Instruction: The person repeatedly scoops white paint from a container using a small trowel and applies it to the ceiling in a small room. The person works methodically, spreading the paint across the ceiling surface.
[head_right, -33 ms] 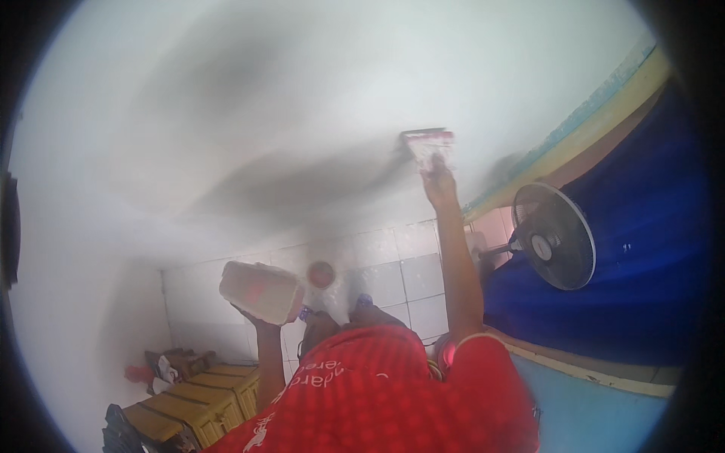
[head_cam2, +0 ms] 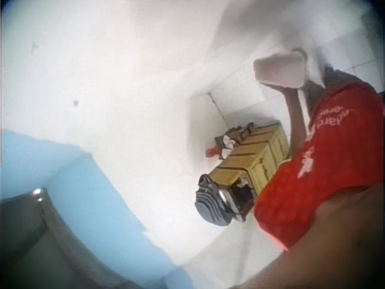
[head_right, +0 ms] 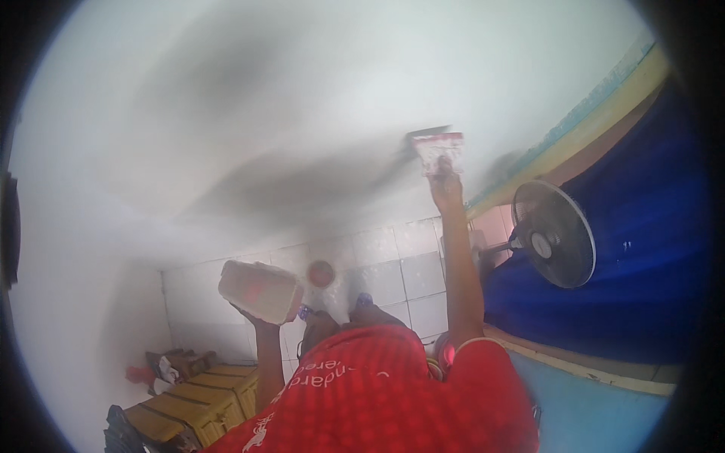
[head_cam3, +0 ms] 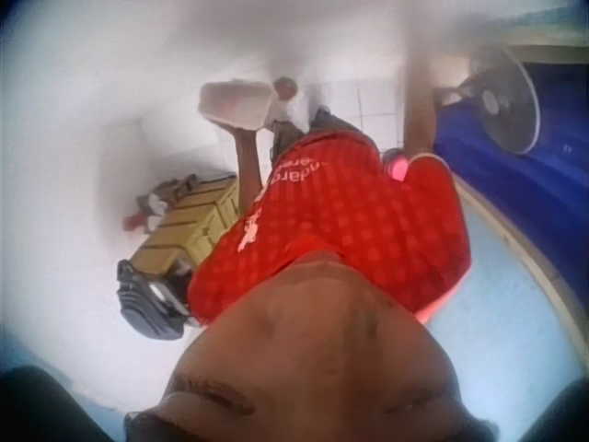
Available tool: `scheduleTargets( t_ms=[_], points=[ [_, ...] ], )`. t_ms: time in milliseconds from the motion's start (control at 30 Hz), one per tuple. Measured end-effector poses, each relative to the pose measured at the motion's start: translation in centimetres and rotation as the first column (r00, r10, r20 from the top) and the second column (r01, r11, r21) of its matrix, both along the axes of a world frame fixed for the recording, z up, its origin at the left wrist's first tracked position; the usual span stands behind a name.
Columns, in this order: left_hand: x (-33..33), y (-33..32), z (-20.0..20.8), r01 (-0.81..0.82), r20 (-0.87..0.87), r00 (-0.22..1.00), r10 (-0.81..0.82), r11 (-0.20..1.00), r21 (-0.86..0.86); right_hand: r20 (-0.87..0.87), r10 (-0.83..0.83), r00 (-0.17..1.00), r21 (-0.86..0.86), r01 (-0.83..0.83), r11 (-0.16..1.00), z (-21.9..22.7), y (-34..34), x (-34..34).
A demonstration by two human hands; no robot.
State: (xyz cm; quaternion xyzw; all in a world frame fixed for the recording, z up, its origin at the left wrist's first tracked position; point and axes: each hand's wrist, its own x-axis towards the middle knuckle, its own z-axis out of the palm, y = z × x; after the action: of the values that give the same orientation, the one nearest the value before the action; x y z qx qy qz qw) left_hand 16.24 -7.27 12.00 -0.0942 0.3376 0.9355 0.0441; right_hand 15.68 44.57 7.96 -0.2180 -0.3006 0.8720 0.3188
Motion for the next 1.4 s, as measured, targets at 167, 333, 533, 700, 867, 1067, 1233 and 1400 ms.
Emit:
scheduleTargets(
  t_ms=[167, 333, 533, 700, 867, 1067, 1233, 1400],
  points=[
    [-0.7, 0.7, 1.5, 0.061, 0.015, 0.998, -0.061, 0.998, 0.029, 0.479, -0.382, 0.79, 0.528, 0.088, 0.845, -6.7, 3.0, 4.2],
    [-0.2, 0.4, 0.6, 0.094, -0.015, 0.996, -0.093, 0.991, 0.099, 0.438, -0.764, 0.474, 0.812, 0.156, 0.562, -14.8, 5.1, -2.6],
    [1.0, -3.4, -1.2, 0.234, -0.138, 0.968, -0.21, 0.952, 0.196, 0.48, -0.765, 0.43, 0.773, 0.204, 0.6, -9.6, -11.9, -15.2],
    [0.6, -5.2, -1.8, 0.123, -0.063, 0.991, -0.118, 0.988, 0.096, 0.628, -0.131, 0.767, 0.515, -0.283, 0.809, -4.1, -23.5, -10.9],
    [-1.2, -4.0, -1.9, 0.149, -0.082, 0.986, -0.143, 0.986, 0.072, 0.176, 0.048, 0.983, 0.043, -0.056, 0.998, -8.7, -18.6, -4.8],
    [0.0, -2.4, -1.9, 0.114, -0.02, 0.994, -0.112, 0.981, 0.158, 0.194, 0.065, 0.979, -0.029, -0.061, 0.998, -11.5, -11.9, -0.9],
    [0.9, -2.6, -2.9, 0.059, 0.017, 0.998, -0.061, 0.993, 0.102, 0.226, 0.044, 0.973, 0.088, -0.065, 0.994, -13.0, -5.7, -3.8],
    [0.8, -1.8, -2.1, 0.115, 0.0, 0.993, -0.116, 0.985, 0.129, 0.291, -0.202, 0.935, 0.94, -0.24, 0.244, -8.5, 2.6, -9.9]
  ],
)
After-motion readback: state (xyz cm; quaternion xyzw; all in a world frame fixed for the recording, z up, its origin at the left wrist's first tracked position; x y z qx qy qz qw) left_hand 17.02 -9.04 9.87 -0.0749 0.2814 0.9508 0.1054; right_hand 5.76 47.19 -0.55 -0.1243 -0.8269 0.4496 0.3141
